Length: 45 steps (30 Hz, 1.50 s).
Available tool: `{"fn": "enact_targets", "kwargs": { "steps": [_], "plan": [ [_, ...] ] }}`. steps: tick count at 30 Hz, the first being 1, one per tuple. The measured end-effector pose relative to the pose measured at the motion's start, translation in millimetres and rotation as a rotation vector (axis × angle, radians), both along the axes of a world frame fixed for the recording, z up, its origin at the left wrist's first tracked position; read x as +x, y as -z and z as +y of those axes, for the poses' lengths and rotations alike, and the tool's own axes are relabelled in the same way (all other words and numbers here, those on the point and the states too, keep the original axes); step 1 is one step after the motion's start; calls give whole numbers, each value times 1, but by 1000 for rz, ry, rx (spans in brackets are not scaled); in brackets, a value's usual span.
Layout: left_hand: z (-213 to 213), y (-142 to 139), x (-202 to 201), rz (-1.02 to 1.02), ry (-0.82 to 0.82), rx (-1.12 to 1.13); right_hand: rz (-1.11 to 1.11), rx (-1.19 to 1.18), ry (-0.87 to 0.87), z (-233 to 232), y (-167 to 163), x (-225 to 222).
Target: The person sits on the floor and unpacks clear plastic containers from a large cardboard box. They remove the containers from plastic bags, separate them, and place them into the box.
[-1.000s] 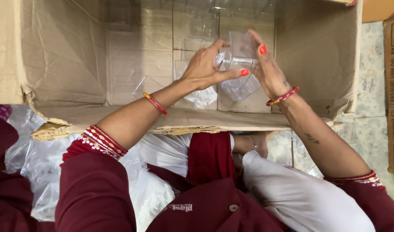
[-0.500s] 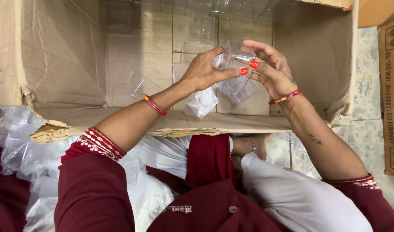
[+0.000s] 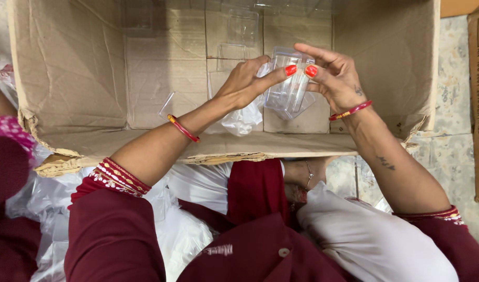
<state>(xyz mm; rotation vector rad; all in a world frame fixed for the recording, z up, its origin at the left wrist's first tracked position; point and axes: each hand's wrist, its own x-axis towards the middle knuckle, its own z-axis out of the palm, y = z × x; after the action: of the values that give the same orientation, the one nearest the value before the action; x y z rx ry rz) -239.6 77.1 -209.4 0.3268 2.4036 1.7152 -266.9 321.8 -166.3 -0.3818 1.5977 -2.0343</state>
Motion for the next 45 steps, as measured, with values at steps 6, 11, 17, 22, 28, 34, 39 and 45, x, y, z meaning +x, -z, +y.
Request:
{"fn": "enact_targets", "kwargs": {
  "steps": [6, 11, 17, 22, 28, 34, 39, 45],
  "plan": [
    [4, -1, 2, -5, -41, -67, 27, 124, 39, -4, -1, 3],
    [7, 2, 5, -64, -79, -130, 31, 248, 16, -7, 0, 0],
    [10, 8, 6, -242, -62, -111, -77, 122, -78, -9, 17, 0],
    [9, 22, -2, -261, -15, -28, -123, 26, -130, -3, 25, -1],
    [1, 30, -12, -172, -26, -136, -120, 196, 28, -2, 22, -3],
    [-11, 10, -8, -147, -35, -90, -119, 201, 152, -1, 20, -4],
    [-9, 7, -7, -286, 38, 249, -151, 194, 58, 0, 26, -5],
    [-6, 10, -8, -253, 76, 254, -245, 156, 69, 5, 40, -6]
  ]
}}
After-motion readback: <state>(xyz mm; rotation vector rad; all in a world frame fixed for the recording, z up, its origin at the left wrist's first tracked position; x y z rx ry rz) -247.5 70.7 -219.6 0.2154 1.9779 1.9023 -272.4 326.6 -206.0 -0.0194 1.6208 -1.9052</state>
